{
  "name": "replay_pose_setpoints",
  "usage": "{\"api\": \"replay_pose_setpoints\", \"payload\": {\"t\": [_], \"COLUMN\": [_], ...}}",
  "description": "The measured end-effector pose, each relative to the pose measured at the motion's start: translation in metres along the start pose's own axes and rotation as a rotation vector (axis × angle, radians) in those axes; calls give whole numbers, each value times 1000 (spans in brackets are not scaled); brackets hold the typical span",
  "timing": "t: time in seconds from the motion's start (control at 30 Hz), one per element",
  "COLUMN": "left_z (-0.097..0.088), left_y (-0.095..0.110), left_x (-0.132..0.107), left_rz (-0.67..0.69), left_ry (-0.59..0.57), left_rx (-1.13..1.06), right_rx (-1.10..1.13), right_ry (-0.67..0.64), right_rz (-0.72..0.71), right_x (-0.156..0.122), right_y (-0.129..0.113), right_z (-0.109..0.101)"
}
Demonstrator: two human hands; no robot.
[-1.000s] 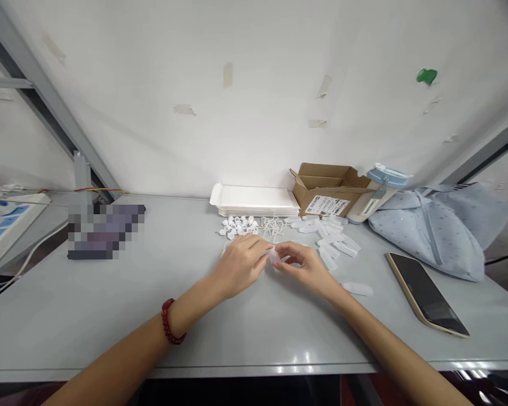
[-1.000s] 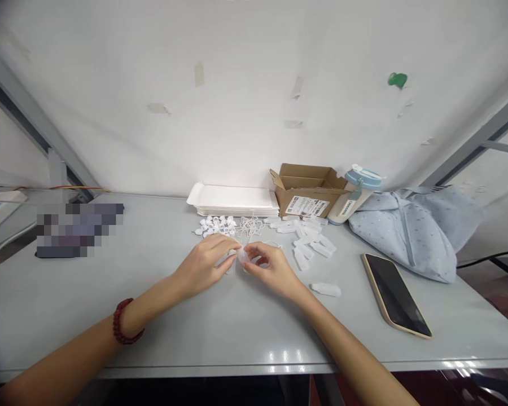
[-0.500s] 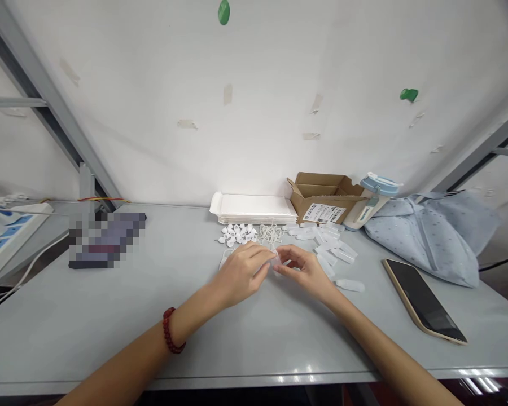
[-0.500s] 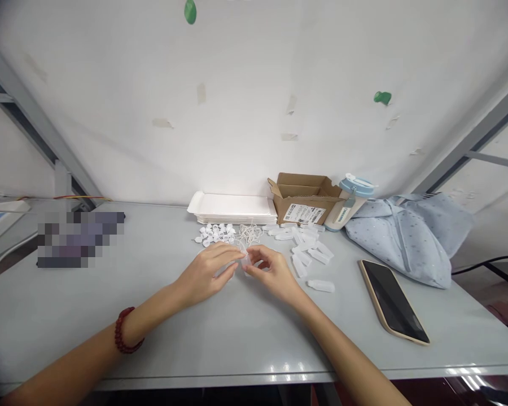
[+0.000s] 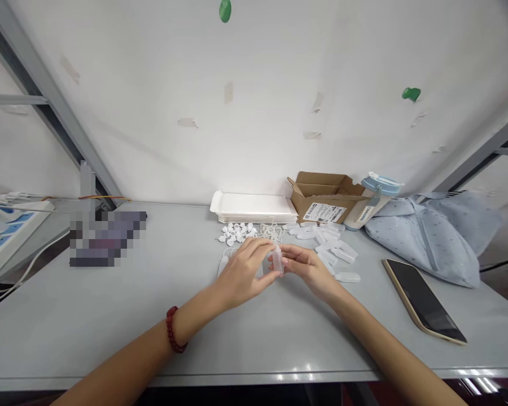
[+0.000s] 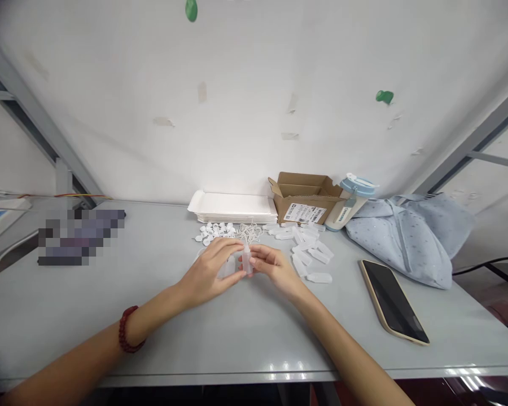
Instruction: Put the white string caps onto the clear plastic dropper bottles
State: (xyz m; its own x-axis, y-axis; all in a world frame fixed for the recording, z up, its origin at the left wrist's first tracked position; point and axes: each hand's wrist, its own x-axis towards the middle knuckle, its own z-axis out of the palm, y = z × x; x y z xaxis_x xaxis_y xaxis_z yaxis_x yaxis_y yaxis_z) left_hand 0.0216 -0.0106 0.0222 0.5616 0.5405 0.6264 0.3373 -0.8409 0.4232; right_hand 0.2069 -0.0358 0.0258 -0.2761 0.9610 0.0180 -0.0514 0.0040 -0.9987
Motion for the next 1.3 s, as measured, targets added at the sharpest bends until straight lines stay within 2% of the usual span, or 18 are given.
{"api": "replay_pose_setpoints", "payload": {"t": [0.2, 0.43, 0.6, 0.77, 0.87, 1.07, 1.3], "left_z": [4, 7, 8, 9, 10, 9, 5], "left_y": [-2, -1, -2, -6, -7, -7, -5], "left_x": [-2, -4, -4, -4, -4, -4, -4], "left_rz": [83, 81, 23, 33, 30, -46, -115], "left_ry": [-47, -61, -42, -36, -50, -152, -234], "left_rx": [115, 111, 94, 85, 85, 139, 201], "right_rx": [148, 38, 40, 33, -19, -238, -329], "right_ry": [-85, -222, -182, -194, -203, -30, 4], "right_rz": [57, 53, 89, 130, 108, 89, 82], "right_x": [1, -1, 0, -1, 0, 4, 5], "right_y": [1, -2, -2, -4, -5, 3, 10], "right_z": [-3, -1, 0, -1, 1, 2, -3]}}
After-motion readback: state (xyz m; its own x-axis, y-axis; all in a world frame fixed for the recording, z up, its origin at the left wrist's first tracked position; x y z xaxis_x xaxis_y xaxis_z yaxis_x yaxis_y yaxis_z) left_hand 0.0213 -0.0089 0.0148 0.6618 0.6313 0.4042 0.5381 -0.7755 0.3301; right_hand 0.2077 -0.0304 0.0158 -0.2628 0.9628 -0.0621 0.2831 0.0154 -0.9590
